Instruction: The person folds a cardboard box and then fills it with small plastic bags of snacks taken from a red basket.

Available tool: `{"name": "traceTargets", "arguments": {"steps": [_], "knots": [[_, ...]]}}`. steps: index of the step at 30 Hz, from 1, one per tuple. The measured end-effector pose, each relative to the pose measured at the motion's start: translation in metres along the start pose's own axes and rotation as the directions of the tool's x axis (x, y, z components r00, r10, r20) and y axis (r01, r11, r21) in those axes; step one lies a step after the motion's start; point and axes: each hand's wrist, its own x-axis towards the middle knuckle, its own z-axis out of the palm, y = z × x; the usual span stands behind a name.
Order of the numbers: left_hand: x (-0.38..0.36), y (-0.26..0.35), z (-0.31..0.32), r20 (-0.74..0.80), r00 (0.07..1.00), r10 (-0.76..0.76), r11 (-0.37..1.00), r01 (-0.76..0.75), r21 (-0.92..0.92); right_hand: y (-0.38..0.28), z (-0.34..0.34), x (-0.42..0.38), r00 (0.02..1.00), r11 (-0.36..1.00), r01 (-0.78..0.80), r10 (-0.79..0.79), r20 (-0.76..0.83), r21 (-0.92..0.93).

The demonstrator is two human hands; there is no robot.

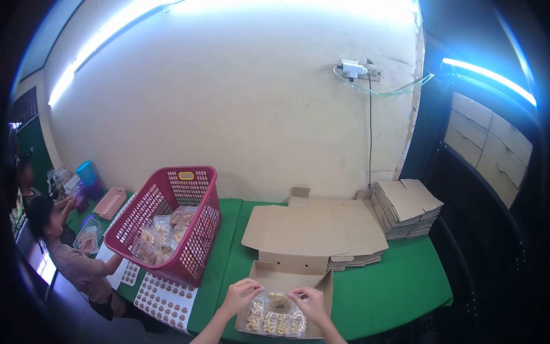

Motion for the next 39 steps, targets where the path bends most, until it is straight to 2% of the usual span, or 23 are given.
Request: {"name": "traceTargets", "arguments": {"steps": [7,9,13,14,17,18,20,22,23,24,25,26,27,29,31,34,35,37,39], "knots": [[0.000,0.000,-0.020,-0.073,0.996,-0.051,0.998,0.053,0.025,0.015,0.017,0.005,0.995,0.995,0.095,-0.095,0.001,0.022],[-0.007,-0.017,-0.020,-0.026,0.993,-0.111,0.994,0.111,-0.010,0.023,0.031,0.005,0.997,0.996,0.080,-0.079,-0.020,0.043],[-0.020,-0.019,-0.010,-0.040,0.983,-0.179,0.984,0.178,-0.012,0.035,0.046,0.006,0.984,0.987,-0.010,0.039,-0.175,0.160],[-0.023,-0.019,-0.006,-0.036,0.979,-0.200,0.978,0.197,-0.074,0.037,0.047,0.005,0.976,0.981,-0.092,0.123,-0.180,0.170],[-0.017,-0.017,0.005,-0.001,0.999,0.037,0.976,-0.036,0.214,0.038,0.053,0.010,0.969,0.972,-0.078,0.126,-0.214,0.221],[-0.012,-0.015,0.009,0.076,0.993,0.089,0.984,-0.100,0.150,0.037,0.055,0.011,0.974,0.969,-0.073,0.120,-0.193,0.234],[-0.007,-0.009,0.018,0.109,0.993,0.054,0.992,-0.065,0.108,0.032,0.061,0.012,0.982,0.962,-0.072,0.114,-0.150,0.262],[-0.003,-0.007,0.023,0.103,0.995,0.006,1.000,-0.007,0.007,0.015,0.067,0.012,0.994,0.985,0.038,-0.019,-0.109,0.171],[-0.004,-0.015,0.026,0.081,0.997,-0.003,0.999,-0.001,0.047,0.009,0.066,0.013,0.992,0.987,0.100,-0.090,-0.086,0.123],[-0.004,-0.022,0.027,0.056,0.998,-0.008,0.997,0.003,0.083,0.008,0.063,0.015,0.996,0.995,0.090,-0.089,-0.019,0.042],[-0.005,-0.027,0.029,0.028,1.000,-0.010,0.993,0.006,0.118,0.009,0.060,0.015,0.994,0.995,0.102,-0.103,-0.039,-0.018],[-0.004,-0.030,0.032,0.004,0.997,-0.082,0.994,0.081,0.075,0.011,0.057,0.018,0.991,0.990,0.119,-0.124,-0.058,-0.078],[-0.002,-0.028,0.034,-0.017,0.994,-0.112,0.994,0.112,-0.003,0.011,0.054,0.022,0.986,0.981,0.138,-0.149,-0.079,-0.135],[-0.002,-0.026,0.036,-0.042,0.982,-0.184,0.973,0.175,-0.153,0.010,0.050,0.024,0.967,0.985,0.098,-0.128,-0.222,-0.143],[-0.006,-0.037,0.044,0.016,0.951,-0.308,0.892,0.295,-0.344,0.011,0.047,0.024,0.925,0.989,0.050,-0.099,-0.368,-0.140],[-0.007,-0.047,0.050,0.175,0.900,-0.400,0.701,0.423,-0.574,0.038,0.038,0.021,0.978,0.989,-0.133,0.143,-0.153,0.069],[-0.008,-0.049,0.051,0.234,0.882,-0.410,0.622,0.458,-0.635,0.045,0.035,0.019,0.985,0.981,-0.151,0.160,-0.067,0.123],[-0.005,-0.049,0.043,0.347,0.864,-0.365,0.682,0.502,-0.532,0.050,0.033,0.012,0.976,0.952,-0.205,0.181,0.119,0.227],[-0.001,-0.044,0.037,0.402,0.851,-0.337,0.741,0.503,-0.445,0.047,0.037,0.006,0.971,0.913,-0.222,0.176,0.159,0.343]]}}
